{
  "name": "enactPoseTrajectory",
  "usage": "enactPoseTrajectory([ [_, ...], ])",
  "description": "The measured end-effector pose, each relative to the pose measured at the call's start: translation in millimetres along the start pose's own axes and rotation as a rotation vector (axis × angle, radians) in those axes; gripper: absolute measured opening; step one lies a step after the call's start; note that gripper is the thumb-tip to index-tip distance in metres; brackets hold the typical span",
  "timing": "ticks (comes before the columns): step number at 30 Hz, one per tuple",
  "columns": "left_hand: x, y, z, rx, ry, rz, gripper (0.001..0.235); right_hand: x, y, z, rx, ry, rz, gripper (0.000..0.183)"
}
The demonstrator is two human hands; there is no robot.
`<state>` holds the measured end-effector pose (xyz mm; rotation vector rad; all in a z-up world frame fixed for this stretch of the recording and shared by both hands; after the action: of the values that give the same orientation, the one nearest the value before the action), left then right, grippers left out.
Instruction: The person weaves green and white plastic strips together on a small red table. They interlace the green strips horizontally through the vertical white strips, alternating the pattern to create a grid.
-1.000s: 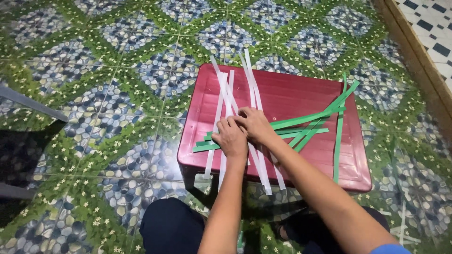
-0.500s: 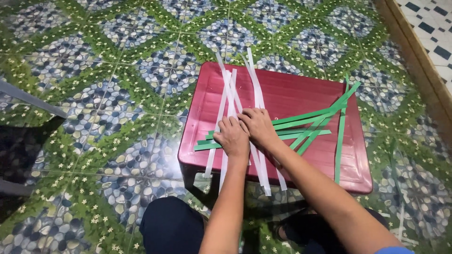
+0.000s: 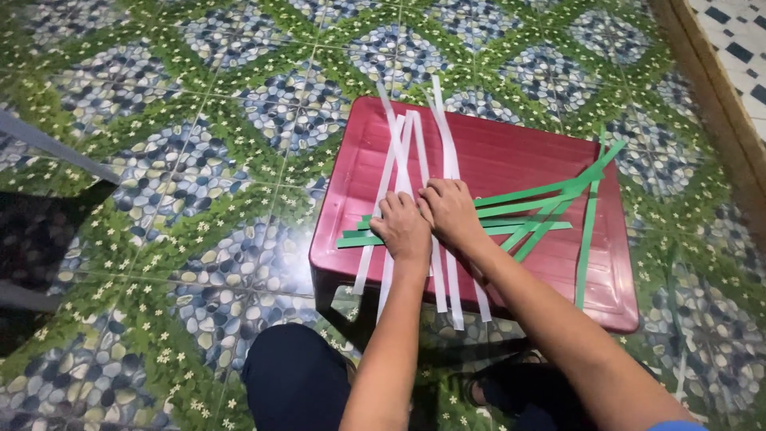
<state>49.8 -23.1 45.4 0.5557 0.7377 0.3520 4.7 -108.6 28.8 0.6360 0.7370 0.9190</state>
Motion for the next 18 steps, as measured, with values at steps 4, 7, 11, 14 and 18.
enactPoseTrajectory([
  [4,3.0,-5.9,-1.3,0.004,-0.011,-0.049,0.023,-4.4,-3.0,4.0,0.023,0.005,0.034,0.019],
  [7,7.5,-15.7,-6.5,0.03,-0.019,-0.015,0.018,-1.8,3.1,18.3,0.077,-0.008,0.082,0.015],
  [11,-3.7,15.9,-0.3,0.159,0.078,0.08,0.016,53.5,56.1,51.3,0.038,0.178,0.54,0.023],
  [14,-25.5,62.1,21.8,0.377,0.367,0.397,0.017,76.9,69.2,51.8,0.06,0.321,0.626,0.022],
  [18,-7.9,40.1,18.2,0.432,0.513,0.352,0.021,88.9,64.1,52.2,0.071,0.402,0.48,0.017],
])
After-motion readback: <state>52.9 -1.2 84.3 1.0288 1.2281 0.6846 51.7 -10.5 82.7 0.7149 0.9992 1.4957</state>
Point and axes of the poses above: each hand's wrist, its own z-axis towards the middle knuckle, its own y-axis out of the back of the hand, x = y × z, the point moved 7 cm from there along z, towards the middle knuckle, and after that the axes turned 13 degrees about -z, right-handed, at the moved point
